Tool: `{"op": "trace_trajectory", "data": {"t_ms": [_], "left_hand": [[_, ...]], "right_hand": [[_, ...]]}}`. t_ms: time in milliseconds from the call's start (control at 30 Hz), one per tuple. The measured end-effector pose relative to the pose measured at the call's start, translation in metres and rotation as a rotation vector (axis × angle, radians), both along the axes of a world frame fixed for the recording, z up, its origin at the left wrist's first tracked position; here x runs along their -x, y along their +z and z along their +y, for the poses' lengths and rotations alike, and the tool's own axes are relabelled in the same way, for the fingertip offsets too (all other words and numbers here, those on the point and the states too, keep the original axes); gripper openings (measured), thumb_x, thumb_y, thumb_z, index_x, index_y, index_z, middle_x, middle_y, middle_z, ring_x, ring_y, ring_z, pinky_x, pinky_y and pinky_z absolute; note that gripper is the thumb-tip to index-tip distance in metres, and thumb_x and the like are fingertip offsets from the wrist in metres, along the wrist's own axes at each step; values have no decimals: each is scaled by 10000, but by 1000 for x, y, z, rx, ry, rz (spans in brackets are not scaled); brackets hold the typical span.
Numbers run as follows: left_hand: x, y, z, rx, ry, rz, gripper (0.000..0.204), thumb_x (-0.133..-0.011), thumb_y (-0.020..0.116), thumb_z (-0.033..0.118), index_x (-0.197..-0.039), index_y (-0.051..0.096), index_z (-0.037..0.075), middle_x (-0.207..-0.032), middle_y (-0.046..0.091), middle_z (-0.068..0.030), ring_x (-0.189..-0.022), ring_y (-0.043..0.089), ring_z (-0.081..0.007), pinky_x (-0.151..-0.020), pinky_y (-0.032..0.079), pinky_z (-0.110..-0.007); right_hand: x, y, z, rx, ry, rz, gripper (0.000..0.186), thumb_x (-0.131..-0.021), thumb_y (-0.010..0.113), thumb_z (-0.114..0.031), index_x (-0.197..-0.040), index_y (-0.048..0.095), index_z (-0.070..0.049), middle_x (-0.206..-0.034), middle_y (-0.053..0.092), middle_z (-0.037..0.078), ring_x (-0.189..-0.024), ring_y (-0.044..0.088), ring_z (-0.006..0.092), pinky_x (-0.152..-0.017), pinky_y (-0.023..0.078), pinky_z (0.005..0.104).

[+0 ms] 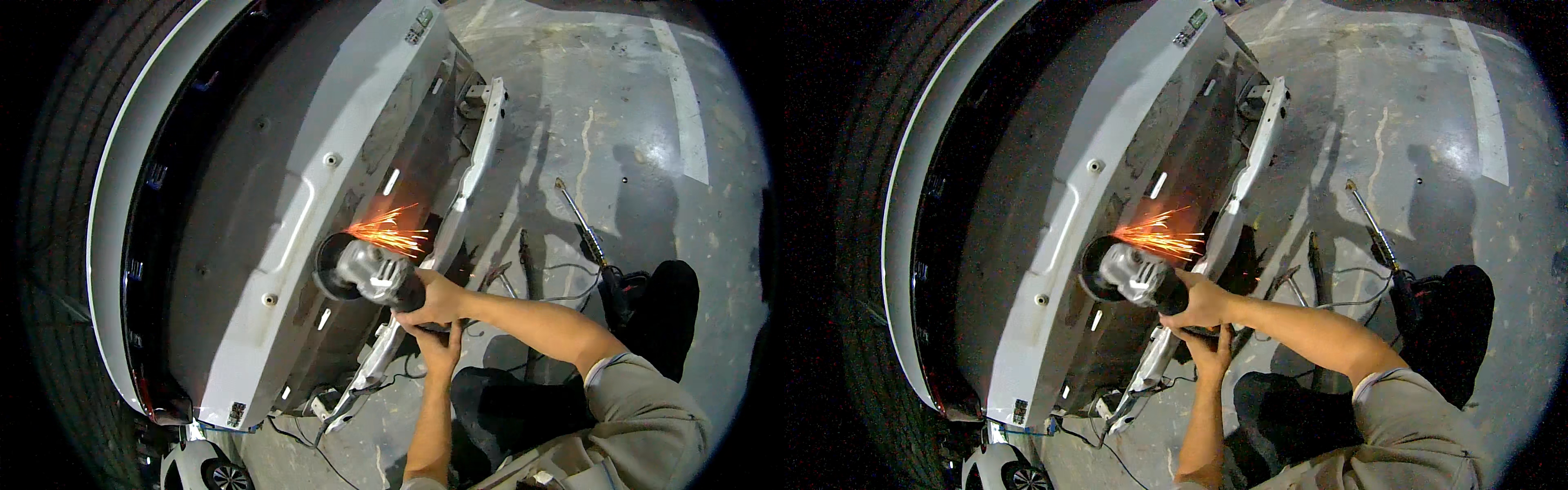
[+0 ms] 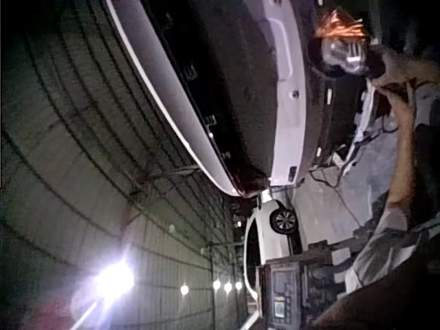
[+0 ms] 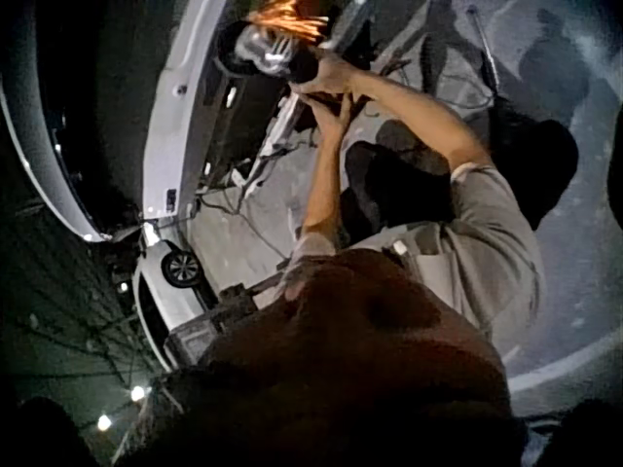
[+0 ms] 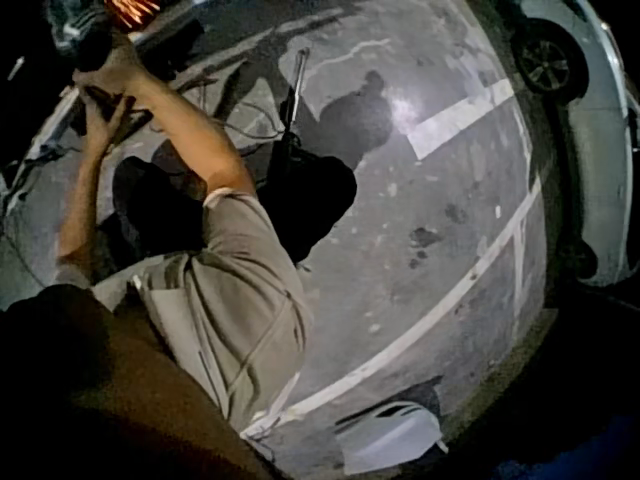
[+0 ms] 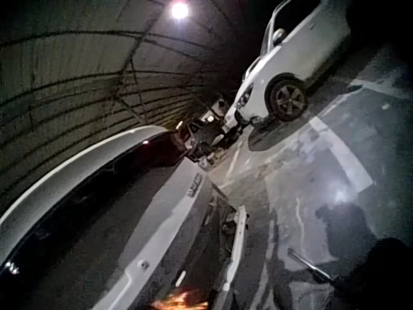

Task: The person retrieves a hammer and angle grinder from a tool cart, then works on the rear bumper of a white car. They repeatedly hammer the inner metal frame, grind the surface with an angle grinder producing sparks, and use a pneumatic tool to fasten components.

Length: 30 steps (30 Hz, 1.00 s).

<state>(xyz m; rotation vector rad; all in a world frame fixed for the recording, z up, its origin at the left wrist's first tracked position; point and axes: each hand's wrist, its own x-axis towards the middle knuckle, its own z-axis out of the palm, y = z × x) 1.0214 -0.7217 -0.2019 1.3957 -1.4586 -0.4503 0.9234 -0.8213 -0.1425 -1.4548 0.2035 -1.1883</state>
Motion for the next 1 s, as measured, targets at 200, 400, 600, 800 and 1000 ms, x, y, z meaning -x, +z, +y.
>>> {"op": "trace_trajectory", "data": {"t_ms": [200,400,600,800,1000], "left_hand": [[54,49,-51,91,96,-432,1062,-792,722,157,-1464,-89,20,-1501,147,-261,-1365,267,-347,-1085,267,-399],[127,78,-129,45,98,-598,1042,-744,738,123,-1449,-6,-59,-1444,255,-310,-1334,318,-388,-1089,271,-367],[176,45,-141,-58,28,-1242,829,-747,629,72,-1438,186,-40,-934,589,-213,-582,622,-286,-487,506,-367],[250,-19,-116,-193,-240,-989,705,-817,603,189,-1430,293,32,-1078,602,-198,-685,646,-289,-578,523,-371],[194,-93,-6,-639,-227,-711,461,-864,593,345,-1265,526,129,-1080,635,-131,-978,613,-316,-811,508,-439]], "right_hand": [[41,6,-54,-152,-91,-70,574,-658,812,-212,-1128,545,-18,-959,639,84,-869,605,144,-827,480,307],[116,29,-134,-241,-115,-250,459,-700,785,-183,-1062,561,-13,-929,614,39,-897,576,135,-822,469,290],[201,-10,-149,-656,-1,-292,318,-755,727,-153,-985,541,-35,-776,598,96,-653,620,196,-580,537,340],[301,-104,-144,-980,-169,-178,313,-777,710,-230,-997,572,-55,-810,601,49,-699,612,198,-601,530,327],[423,-363,-262,-840,-704,143,356,-780,733,-318,-996,632,-53,-759,558,18,-609,512,143,-559,436,309]]}}
